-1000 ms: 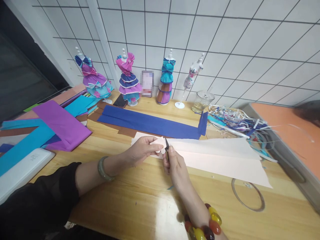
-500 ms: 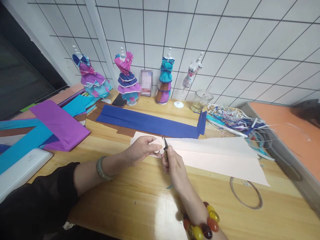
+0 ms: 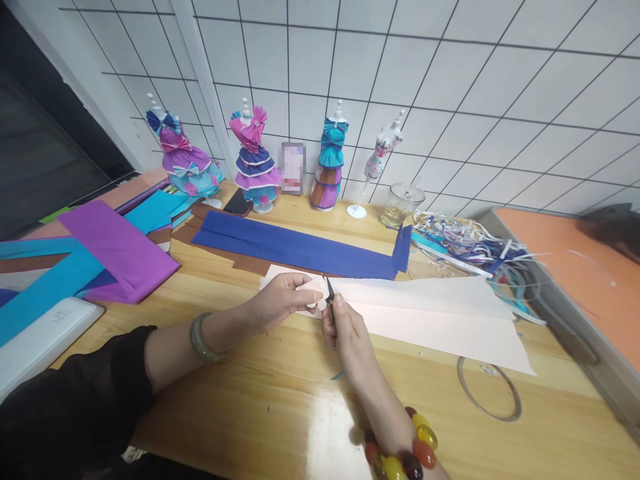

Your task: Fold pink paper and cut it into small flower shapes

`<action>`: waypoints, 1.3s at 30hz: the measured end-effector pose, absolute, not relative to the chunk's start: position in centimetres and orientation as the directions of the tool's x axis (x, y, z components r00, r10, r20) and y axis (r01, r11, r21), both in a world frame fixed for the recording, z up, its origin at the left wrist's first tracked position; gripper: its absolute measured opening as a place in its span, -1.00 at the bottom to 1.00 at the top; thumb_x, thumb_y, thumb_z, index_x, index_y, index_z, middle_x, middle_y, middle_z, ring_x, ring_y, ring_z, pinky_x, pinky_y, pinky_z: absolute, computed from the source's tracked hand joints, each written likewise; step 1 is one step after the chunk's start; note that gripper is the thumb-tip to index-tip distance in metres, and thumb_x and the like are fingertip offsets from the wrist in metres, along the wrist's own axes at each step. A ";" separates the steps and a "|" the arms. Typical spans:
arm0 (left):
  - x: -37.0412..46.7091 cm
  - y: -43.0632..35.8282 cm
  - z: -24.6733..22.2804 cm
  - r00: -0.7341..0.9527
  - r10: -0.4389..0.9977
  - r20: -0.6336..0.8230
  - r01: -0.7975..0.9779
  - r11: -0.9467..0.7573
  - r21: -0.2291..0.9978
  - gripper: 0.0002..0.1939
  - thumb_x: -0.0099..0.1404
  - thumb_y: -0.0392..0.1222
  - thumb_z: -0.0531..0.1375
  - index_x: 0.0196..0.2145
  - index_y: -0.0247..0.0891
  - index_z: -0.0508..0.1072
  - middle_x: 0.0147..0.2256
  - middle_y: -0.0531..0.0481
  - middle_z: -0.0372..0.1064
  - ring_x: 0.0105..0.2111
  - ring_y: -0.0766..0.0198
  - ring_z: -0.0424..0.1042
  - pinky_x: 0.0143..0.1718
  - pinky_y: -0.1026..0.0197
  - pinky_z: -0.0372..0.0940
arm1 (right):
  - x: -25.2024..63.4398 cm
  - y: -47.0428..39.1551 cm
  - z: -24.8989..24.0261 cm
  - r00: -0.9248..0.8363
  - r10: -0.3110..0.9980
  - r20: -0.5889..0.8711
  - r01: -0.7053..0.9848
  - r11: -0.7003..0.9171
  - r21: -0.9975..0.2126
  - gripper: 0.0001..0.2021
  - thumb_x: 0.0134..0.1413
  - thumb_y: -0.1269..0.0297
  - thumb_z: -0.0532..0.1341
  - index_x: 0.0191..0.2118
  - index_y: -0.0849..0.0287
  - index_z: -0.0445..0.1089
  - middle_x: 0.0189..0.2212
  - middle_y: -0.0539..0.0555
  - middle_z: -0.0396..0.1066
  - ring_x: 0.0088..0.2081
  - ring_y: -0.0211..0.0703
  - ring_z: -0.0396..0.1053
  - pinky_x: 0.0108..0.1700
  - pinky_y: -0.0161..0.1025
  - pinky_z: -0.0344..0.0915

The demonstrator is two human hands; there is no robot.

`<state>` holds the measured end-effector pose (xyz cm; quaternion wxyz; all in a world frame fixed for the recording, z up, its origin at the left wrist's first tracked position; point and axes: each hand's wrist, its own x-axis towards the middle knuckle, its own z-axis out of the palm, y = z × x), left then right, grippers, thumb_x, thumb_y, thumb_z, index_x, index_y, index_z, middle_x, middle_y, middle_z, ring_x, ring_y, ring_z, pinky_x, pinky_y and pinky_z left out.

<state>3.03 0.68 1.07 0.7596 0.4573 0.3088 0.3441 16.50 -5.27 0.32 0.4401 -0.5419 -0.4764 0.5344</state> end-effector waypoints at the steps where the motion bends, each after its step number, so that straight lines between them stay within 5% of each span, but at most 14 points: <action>1: 3.0 0.7 1.0 0.569 0.808 -0.153 -0.243 0.343 0.907 -0.81 -0.03 -0.20 0.28 -0.50 -0.40 0.40 -0.49 -0.02 0.35 -0.45 0.39 0.30 -0.32 0.24 0.20 | 16.5 -5.3 0.3 -0.030 0.988 -0.152 0.041 -0.151 -0.988 -0.51 0.15 -0.13 -0.10 -0.62 0.13 0.03 -0.70 -0.12 -0.12 -0.65 -0.33 -0.15 -0.60 -0.31 -0.17; 39: 1.9 1.8 1.3 0.656 0.731 -0.188 -0.120 0.348 0.930 -0.77 -0.04 -0.17 0.30 -0.49 -0.39 0.40 -0.50 -0.01 0.34 -0.50 0.41 0.29 -0.37 0.29 0.21 | 16.9 -5.4 0.6 -0.130 0.979 -0.156 0.056 -0.150 -0.987 -0.51 0.15 -0.13 -0.11 -0.61 0.14 0.05 -0.68 -0.12 -0.12 -0.64 -0.32 -0.16 -0.60 -0.31 -0.16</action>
